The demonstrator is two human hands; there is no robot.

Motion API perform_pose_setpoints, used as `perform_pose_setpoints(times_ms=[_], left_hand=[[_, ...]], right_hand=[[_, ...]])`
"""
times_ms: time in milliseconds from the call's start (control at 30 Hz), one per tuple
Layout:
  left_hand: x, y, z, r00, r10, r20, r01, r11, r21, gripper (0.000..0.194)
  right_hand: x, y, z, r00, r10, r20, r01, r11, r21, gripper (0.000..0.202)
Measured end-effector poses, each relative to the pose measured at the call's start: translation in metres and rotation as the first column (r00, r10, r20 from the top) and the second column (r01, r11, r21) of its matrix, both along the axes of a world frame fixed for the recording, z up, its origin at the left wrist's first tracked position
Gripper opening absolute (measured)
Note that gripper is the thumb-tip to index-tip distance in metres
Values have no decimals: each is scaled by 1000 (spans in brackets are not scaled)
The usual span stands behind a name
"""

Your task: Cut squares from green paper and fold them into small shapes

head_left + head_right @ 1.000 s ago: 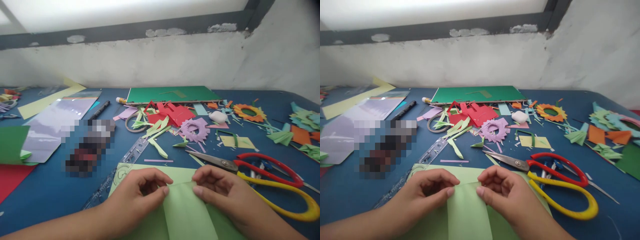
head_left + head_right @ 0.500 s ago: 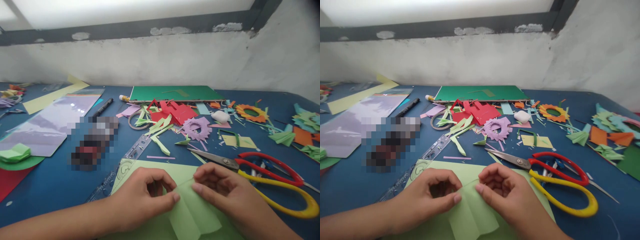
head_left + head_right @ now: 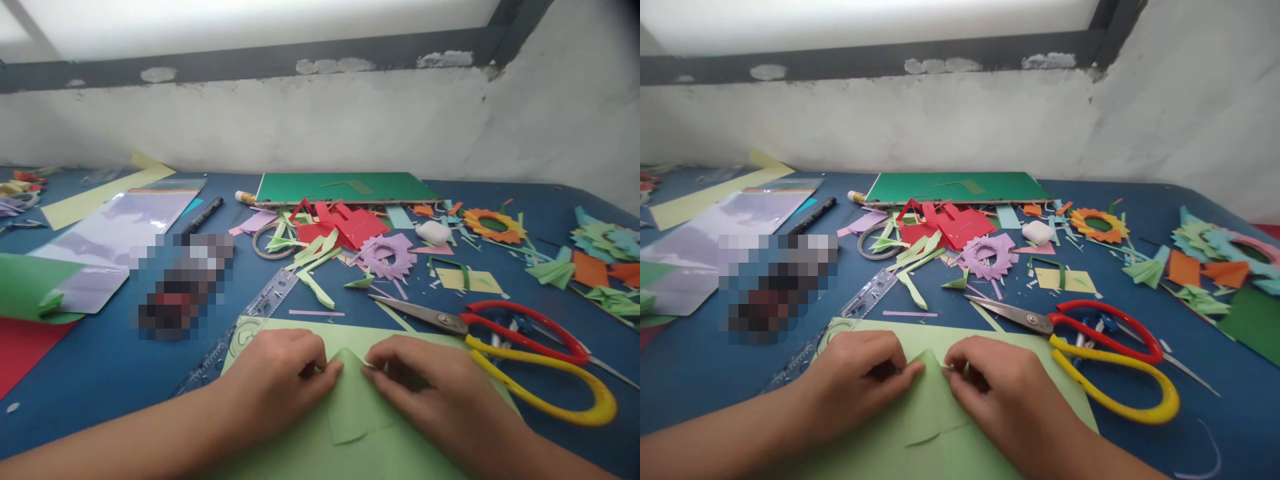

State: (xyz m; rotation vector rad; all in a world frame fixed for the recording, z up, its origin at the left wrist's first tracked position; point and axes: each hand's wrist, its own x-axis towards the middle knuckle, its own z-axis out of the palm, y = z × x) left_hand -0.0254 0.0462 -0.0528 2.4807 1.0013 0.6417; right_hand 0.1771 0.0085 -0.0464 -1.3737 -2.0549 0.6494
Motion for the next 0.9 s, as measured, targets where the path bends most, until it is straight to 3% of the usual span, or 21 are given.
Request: perform_pose_setpoints(times_ms=[133,233,367,467,800,900], left_hand=[[0,1,1,995,-46,-87,69,955,289,34],[-1,-4,5,979,-132,-155,184,900,394,30],[-3,-10,9,956,-233,-180,289,862,417,15],[-4,-11,8,945,-264,-192,322,847,423,18],[-2,-9,7,945,-254,-207,321,844,430,22],[-1,-9,8,946,-242,-213,314,844,435,22]], right_hand=[[2,-4,-10,986,108,131,-140,953,270,17],[5,-6,-13,962,134,238,-216,908,359,23],[10,-5,-12,927,172,333,-317,836,449,31],[11,-2,-10,901,224,370,-389,795,466,34],[14,6,-7,868,310,389,-459,799,388,36],[10,4,-17,932,240,273,-353,780,517,39]])
